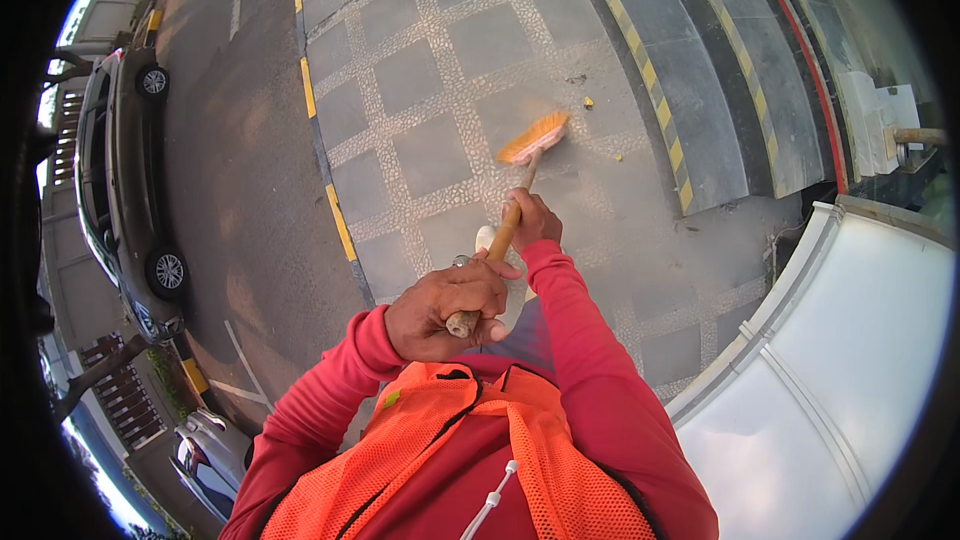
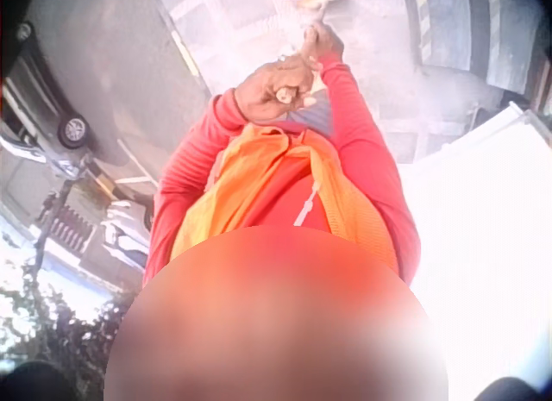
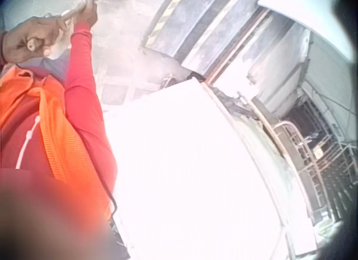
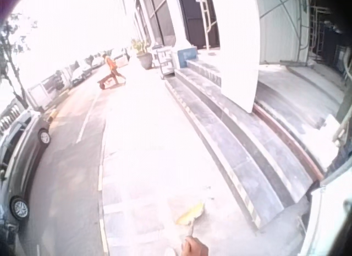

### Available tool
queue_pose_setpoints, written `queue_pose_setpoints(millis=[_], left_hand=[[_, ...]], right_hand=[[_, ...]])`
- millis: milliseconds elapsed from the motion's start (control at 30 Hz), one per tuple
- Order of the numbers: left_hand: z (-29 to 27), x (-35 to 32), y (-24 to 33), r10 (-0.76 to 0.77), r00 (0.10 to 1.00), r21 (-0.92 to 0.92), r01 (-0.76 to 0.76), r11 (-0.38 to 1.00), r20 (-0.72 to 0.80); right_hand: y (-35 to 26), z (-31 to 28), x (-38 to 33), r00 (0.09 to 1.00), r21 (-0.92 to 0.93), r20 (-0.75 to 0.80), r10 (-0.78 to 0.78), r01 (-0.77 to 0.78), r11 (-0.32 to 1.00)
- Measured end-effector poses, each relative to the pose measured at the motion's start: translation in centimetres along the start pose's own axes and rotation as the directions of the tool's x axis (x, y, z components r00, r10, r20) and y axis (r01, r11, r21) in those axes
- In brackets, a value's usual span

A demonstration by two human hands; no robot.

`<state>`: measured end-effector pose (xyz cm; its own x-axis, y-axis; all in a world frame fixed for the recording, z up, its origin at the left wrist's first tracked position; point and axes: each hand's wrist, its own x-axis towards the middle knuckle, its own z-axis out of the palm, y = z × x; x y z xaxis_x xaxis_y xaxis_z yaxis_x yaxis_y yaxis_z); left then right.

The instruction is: The person sweeps a paved outdoor area and a set of stairs using a long-handled broom. They move debris along the ground and down the steps, working methodically from the flat surface to the stair treads.

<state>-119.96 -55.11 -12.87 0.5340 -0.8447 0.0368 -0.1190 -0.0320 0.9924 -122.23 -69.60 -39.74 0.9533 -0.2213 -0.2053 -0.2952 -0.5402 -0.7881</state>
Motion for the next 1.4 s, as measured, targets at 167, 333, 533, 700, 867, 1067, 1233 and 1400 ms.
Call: queue_pose_setpoints(millis=[167,333,533,700,867,1067,1233,1400], left_hand=[[-0.3,-1.1,7.0,0.013,1.0,-0.086,-0.013,0.996,0.001],[-1.7,-1.2,9.4,0.089,0.996,0.242,-0.091,0.966,0.022],[-9.9,4.1,0.2,-0.017,0.998,0.503,-0.017,0.864,0.064],[-16.5,7.0,-0.9,-0.027,0.987,0.025,0.023,0.999,0.159],[-19.6,9.1,5.8,0.067,0.941,0.098,-0.105,0.99,0.331],[-21.2,13.7,4.1,-0.052,0.941,0.366,-0.079,0.927,0.336],[-19.6,21.5,-5.8,0.01,1.0,0.227,-0.007,0.974,-0.013],[-19.9,24.6,-5.1,-0.073,0.954,0.014,0.072,0.997,0.29]], right_hand=[[-2.9,-6.9,-5.2,0.982,-0.099,-0.149,-0.118,0.104,0.99],[-7.6,-4.6,0.7,0.948,0.002,-0.235,-0.214,0.221,0.975],[-8.4,3.7,14.5,0.984,0.059,-0.053,-0.168,0.171,0.984],[-7.3,0.7,12.1,0.995,-0.028,-0.086,0.056,-0.058,0.998],[-11.2,-3.7,10.0,0.97,-0.033,-0.239,0.052,-0.062,0.998],[-12.9,-3.3,23.0,0.951,0.127,-0.301,0.068,-0.03,0.991],[-5.3,-4.4,35.0,0.965,0.046,-0.256,0.054,-0.043,0.998],[-1.2,-7.6,28.7,0.925,0.028,-0.327,0.192,-0.193,0.981]])
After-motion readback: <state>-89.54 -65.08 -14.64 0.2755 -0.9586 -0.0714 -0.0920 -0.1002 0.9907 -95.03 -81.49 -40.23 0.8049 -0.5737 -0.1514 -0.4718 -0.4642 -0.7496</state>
